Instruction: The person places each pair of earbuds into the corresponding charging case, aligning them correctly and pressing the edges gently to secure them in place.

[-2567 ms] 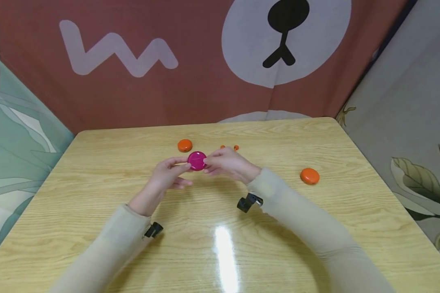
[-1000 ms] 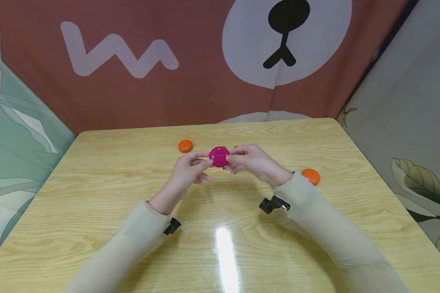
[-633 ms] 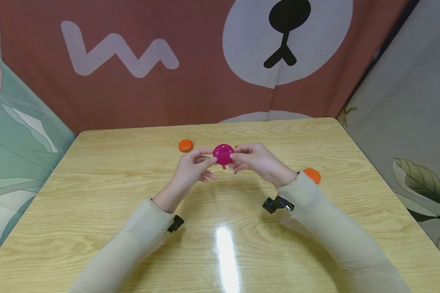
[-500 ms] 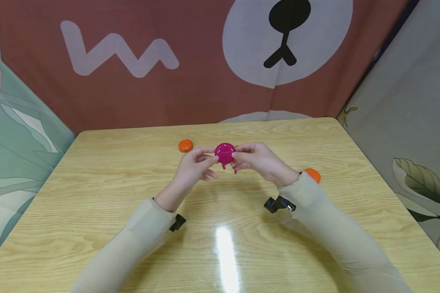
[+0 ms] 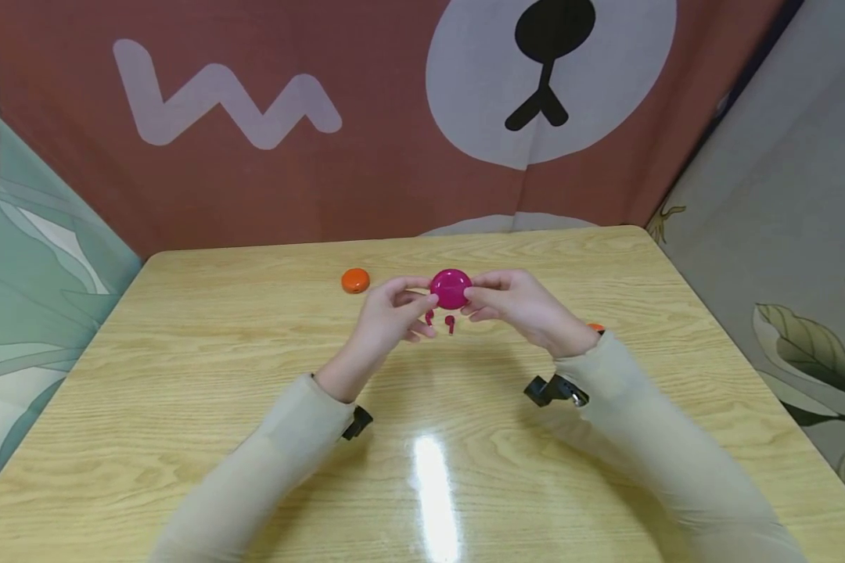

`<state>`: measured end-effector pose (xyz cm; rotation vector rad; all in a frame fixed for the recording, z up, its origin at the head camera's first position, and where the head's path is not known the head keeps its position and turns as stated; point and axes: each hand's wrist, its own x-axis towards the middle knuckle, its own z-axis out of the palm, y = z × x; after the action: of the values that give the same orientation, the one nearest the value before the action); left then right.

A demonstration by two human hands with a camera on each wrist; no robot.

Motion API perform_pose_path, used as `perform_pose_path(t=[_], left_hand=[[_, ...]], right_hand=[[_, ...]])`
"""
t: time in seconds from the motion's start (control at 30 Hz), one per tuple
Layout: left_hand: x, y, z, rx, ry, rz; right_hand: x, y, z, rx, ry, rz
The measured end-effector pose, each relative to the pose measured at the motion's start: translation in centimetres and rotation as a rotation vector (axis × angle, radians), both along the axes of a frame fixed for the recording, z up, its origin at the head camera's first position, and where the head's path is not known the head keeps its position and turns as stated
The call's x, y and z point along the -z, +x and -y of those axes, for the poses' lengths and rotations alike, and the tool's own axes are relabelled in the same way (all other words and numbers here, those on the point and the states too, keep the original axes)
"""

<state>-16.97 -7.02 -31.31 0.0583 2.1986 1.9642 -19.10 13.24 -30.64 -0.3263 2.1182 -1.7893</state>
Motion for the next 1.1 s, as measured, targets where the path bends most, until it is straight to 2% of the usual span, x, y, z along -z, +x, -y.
perform_pose_path(t=[0.23, 0.7, 1.1], left_hand=[[0.0, 0.1, -1.0, 0.013, 0.022, 0.002], [-0.7, -0.1, -2.3, 0.074, 0.014, -0.076], [-1.8, -0.8, -3.6, 0.150, -0.147, -0.205]], right_hand=[[0.0, 0.2, -1.1, 0.007, 0.001, -0.029], [-0.7, 0.7, -2.6, 0.056, 0.011, -0.049], [-2.0, 1.3, -3.6, 0.067, 0.082, -0.093]])
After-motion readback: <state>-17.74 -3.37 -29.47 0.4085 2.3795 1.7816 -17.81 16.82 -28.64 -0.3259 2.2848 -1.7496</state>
